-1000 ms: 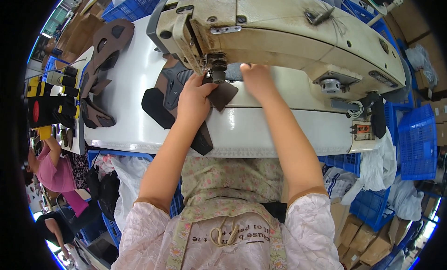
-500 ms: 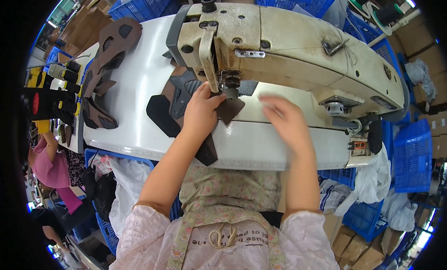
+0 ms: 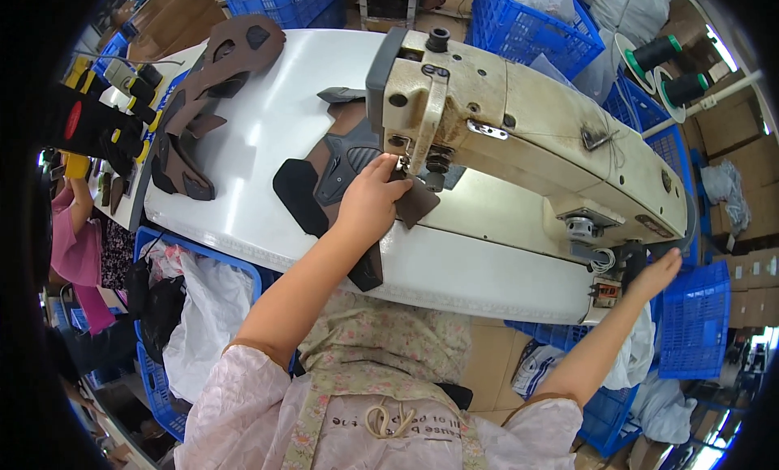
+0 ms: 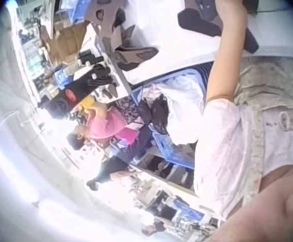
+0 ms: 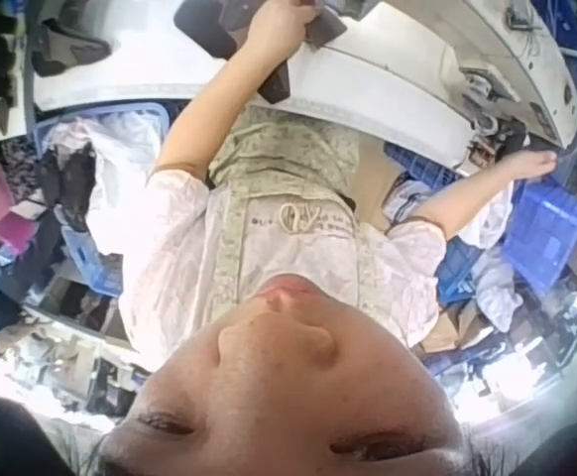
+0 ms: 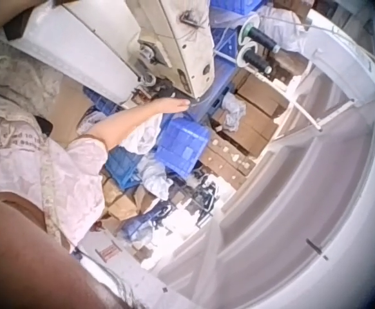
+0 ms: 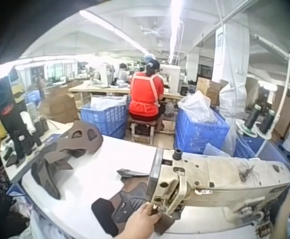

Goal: Operating an industrial sewing machine to stitch together brown and black shoe upper components.

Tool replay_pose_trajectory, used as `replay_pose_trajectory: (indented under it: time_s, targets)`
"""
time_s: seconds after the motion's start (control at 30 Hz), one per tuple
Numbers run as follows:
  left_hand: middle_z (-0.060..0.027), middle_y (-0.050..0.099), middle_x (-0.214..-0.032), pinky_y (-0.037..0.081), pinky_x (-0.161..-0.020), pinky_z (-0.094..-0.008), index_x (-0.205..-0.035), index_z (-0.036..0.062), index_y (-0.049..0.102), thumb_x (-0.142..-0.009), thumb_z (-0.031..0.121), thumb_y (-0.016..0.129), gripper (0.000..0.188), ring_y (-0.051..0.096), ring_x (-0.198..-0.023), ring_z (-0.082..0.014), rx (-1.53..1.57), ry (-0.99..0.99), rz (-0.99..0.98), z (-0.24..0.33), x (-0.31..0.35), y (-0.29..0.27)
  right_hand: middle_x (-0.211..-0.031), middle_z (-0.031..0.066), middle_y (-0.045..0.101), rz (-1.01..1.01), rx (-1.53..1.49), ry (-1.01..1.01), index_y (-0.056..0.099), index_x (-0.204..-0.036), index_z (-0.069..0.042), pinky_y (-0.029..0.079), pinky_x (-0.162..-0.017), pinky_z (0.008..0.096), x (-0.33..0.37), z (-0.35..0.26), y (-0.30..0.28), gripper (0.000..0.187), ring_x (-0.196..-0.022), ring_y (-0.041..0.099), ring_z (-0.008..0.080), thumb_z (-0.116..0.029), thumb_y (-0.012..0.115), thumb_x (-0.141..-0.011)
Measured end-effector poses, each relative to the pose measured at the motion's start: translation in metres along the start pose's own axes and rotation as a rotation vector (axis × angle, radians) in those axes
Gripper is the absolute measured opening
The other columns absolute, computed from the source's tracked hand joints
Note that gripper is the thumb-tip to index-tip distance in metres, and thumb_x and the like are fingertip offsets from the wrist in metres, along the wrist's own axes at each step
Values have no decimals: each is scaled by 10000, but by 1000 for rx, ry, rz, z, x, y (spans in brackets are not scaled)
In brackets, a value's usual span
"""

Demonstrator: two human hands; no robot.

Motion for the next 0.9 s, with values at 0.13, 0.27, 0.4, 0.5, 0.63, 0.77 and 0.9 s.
replay_pose_trajectory:
  time_s: [0.13,0.27,0.4,0.5,0.63,0.77,0.9]
  targets:
    - [-226,531,-1397,462,-1028,-422,-1017,114,753,-808,19,601,276,494,-1316,-367,2,2,19,-1,-1,2,-1174,144,652,-274,-58,146,553,-1297,30,458,-931,362,-79,-38,-20,546,-1039,605,230,-439,530,-1017]
    - [-206,556,-1365,468,-1022,-398,-1055,105,756,-747,-32,595,373,508,-1298,-357,-11,7,32,3,-2,3,-1245,130,641,-348,-702,435,562,-1338,-31,436,-979,362,-58,25,-51,518,-1142,606,208,-421,576,-998]
    - [-207,554,-1368,467,-1022,-403,-1056,100,754,-740,-40,597,380,501,-1305,-357,-11,-18,14,1,-2,2,-1252,153,638,-260,-633,402,597,-1300,-14,438,-981,349,-24,6,-22,532,-1137,601,191,-443,593,-985]
    - [-206,551,-1373,466,-1024,-405,-1057,101,754,-730,-51,601,391,497,-1308,-359,2,9,17,2,1,0,-1177,151,665,-262,-60,281,646,-1207,57,456,-943,340,-68,-38,-24,600,-1061,616,212,-492,597,-969]
    - [-190,542,-1384,461,-1030,-399,-1063,109,755,-722,-65,596,415,489,-1317,-347,8,-11,7,3,0,-4,-1082,143,688,-3,271,-125,649,-1182,94,470,-893,319,-45,-78,-12,564,-1007,620,216,-430,590,-981]
    - [-178,547,-1376,457,-1032,-393,-1068,114,758,-735,-63,576,419,491,-1315,-335,7,-5,-6,-2,-1,-2,-930,122,675,-72,-342,-268,685,-1013,39,471,-679,286,103,-152,-4,333,-793,606,170,-273,570,-989]
    - [-184,557,-1362,455,-1035,-396,-1072,115,761,-759,-57,543,418,503,-1301,-345,25,24,-40,-11,-1,-10,-1307,145,609,-1094,-384,-55,570,-1339,-4,466,-1004,355,240,-193,82,405,-1171,605,238,-104,608,-948]
Point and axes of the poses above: each hand's wrist, its own x-axis away from the middle knuckle, its own y-axis out of the palm, z = x × y, the point moved 1 cm from there along -x, towards the middle knuckle
